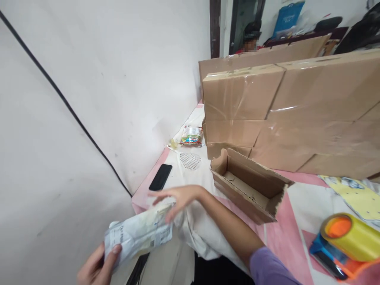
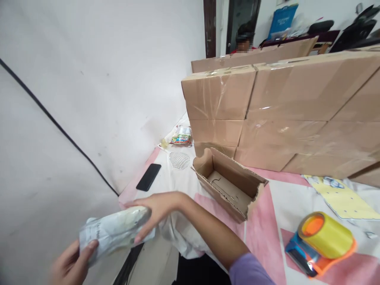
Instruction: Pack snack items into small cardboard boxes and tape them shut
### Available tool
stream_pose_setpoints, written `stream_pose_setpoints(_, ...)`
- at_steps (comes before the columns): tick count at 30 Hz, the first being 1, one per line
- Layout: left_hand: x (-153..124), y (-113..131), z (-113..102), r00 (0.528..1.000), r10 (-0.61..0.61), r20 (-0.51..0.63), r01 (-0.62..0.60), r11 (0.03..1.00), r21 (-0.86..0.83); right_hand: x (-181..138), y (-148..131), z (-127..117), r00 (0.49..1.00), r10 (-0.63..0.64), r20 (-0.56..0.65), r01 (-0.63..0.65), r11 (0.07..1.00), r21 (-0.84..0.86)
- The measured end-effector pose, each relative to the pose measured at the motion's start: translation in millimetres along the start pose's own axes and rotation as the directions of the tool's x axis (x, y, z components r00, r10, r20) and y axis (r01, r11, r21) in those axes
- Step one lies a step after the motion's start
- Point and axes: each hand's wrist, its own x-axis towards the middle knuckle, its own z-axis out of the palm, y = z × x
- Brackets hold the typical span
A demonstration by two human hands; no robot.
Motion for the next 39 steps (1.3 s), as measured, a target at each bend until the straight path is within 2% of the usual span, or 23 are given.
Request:
stream_pose_setpoints(1, 1.5, 3.0, 10.7, 1.0, 0.028, 0.004, -0.028, 0.999, -0.046, -20.5, -21.2, 16.7, 0.999, 0.026, 0.029, -0.022, 0.991, -0.131)
stream_pose_setpoints(3, 1.3, 12.8, 36.8, 0.993, 0.111, 0.036, -0.103, 0.979, -0.175, -65.7, -64.0, 40.1, 0.972, 0.055, -0.23, -0.131, 0.934, -0.333)
stream_pose_setpoints(6, -4.6, 43.3, 86.3, 0.924, 0.353, 0.146, -0.264, 0.866, -0.426, -137.1, -119.6, 54.2, 0.841, 0.091, -0.534, -0.349, 0.844, -0.406)
stream_pose_setpoints(10, -8.4, 115.9, 156.9, 0.755, 0.643, 0.128, -0.402, 0.608, -0.685, -217.0, -176.4, 56.4, 0.633, -0.067, -0.771, -0.498, 0.728, -0.472)
stream_pose_setpoints(12, -4.0, 154.6, 187.7, 0.678, 0.723, 0.13, -0.472, 0.564, -0.677, -242.8, -197.2, 49.9, 0.456, -0.25, -0.854, -0.59, 0.633, -0.501)
stream_pose_setpoints(14, 1.5, 184.0, 213.7, 0.49, 0.84, 0.233, -0.629, 0.525, -0.573, -255.8, -205.0, 35.7, 0.316, -0.415, -0.853, -0.697, 0.509, -0.505)
stream_pose_setpoints(15, 3.1, 193.5, 224.5, 0.385, 0.878, 0.285, -0.715, 0.479, -0.508, -257.3, -201.7, 26.2, 0.309, -0.433, -0.847, -0.746, 0.442, -0.499)
stream_pose_setpoints(17, 0.9, 201.8, 240.5, 0.239, 0.909, 0.341, -0.842, 0.369, -0.393, -250.8, -179.6, 5.7, 0.414, -0.289, -0.863, -0.815, 0.304, -0.493)
stream_pose_setpoints(20, -15.9, 195.0, 249.8, 0.164, 0.942, 0.292, -0.921, 0.252, -0.296, -227.7, -127.6, -18.5, 0.551, 0.158, -0.819, -0.834, 0.127, -0.536)
stream_pose_setpoints(22, -29.7, 184.7, 249.6, 0.124, 0.967, 0.221, -0.938, 0.186, -0.291, -216.6, -104.6, -26.0, 0.591, 0.342, -0.73, -0.798, 0.119, -0.591)
stream_pose_setpoints(23, -34.9, 179.2, 249.2, 0.133, 0.975, 0.179, -0.94, 0.181, -0.288, -215.9, -100.8, -27.1, 0.617, 0.342, -0.708, -0.78, 0.151, -0.607)
stream_pose_setpoints(24, -38.1, 173.7, 249.2, 0.186, 0.973, 0.136, -0.936, 0.217, -0.277, -219.1, -101.7, -26.5, 0.647, 0.282, -0.709, -0.762, 0.201, -0.616)
stream_pose_setpoints(25, -38.8, 168.5, 250.1, 0.284, 0.954, 0.095, -0.917, 0.3, -0.262, -226.3, -105.9, -24.3, 0.659, 0.17, -0.732, -0.747, 0.26, -0.612)
stream_pose_setpoints(26, -37.1, 163.8, 252.0, 0.413, 0.908, 0.064, -0.872, 0.415, -0.259, -236.9, -111.4, -20.8, 0.628, 0.019, -0.778, -0.74, 0.323, -0.59)
stream_pose_setpoints(28, -28.5, 157.0, 259.1, 0.637, 0.765, 0.09, -0.704, 0.626, -0.337, -263.8, -118.0, -10.7, 0.424, -0.248, -0.871, -0.741, 0.458, -0.491)
stream_pose_setpoints(29, -23.0, 155.1, 263.9, 0.688, 0.708, 0.161, -0.608, 0.683, -0.405, -277.7, -116.3, -5.0, 0.309, -0.305, -0.901, -0.736, 0.523, -0.43)
stream_pose_setpoints(30, -17.7, 154.2, 268.9, 0.691, 0.677, 0.251, -0.524, 0.709, -0.471, -290.2, -110.8, 0.5, 0.238, -0.306, -0.922, -0.72, 0.582, -0.379)
stream_pose_setpoints(31, -13.2, 154.3, 273.9, 0.66, 0.673, 0.333, -0.466, 0.715, -0.522, -300.7, -102.2, 5.5, 0.232, -0.263, -0.936, -0.695, 0.628, -0.349)
stream_pose_setpoints(33, -7.8, 157.0, 282.3, 0.598, 0.685, 0.416, -0.424, 0.711, -0.561, -314.3, -80.6, 11.7, 0.358, -0.114, -0.927, -0.629, 0.704, -0.33)
stream_pose_setpoints(34, -7.1, 159.4, 285.7, 0.593, 0.686, 0.421, -0.428, 0.712, -0.557, -317.4, -70.2, 12.0, 0.404, -0.066, -0.912, -0.587, 0.746, -0.314)
stream_pose_setpoints(35, -7.7, 162.3, 288.5, 0.604, 0.681, 0.414, -0.436, 0.717, -0.545, -318.6, -61.3, 10.2, 0.402, -0.063, -0.913, -0.544, 0.786, -0.294)
stream_pose_setpoints(36, -9.2, 165.6, 290.8, 0.622, 0.669, 0.408, -0.44, 0.729, -0.525, -318.2, -54.3, 6.0, 0.35, -0.104, -0.931, -0.506, 0.815, -0.281)
stream_pose_setpoints(39, -18.0, 179.4, 294.3, 0.702, 0.6, 0.384, -0.423, 0.785, -0.453, -310.3, -43.3, -15.8, 0.108, -0.228, -0.968, -0.461, 0.851, -0.252)
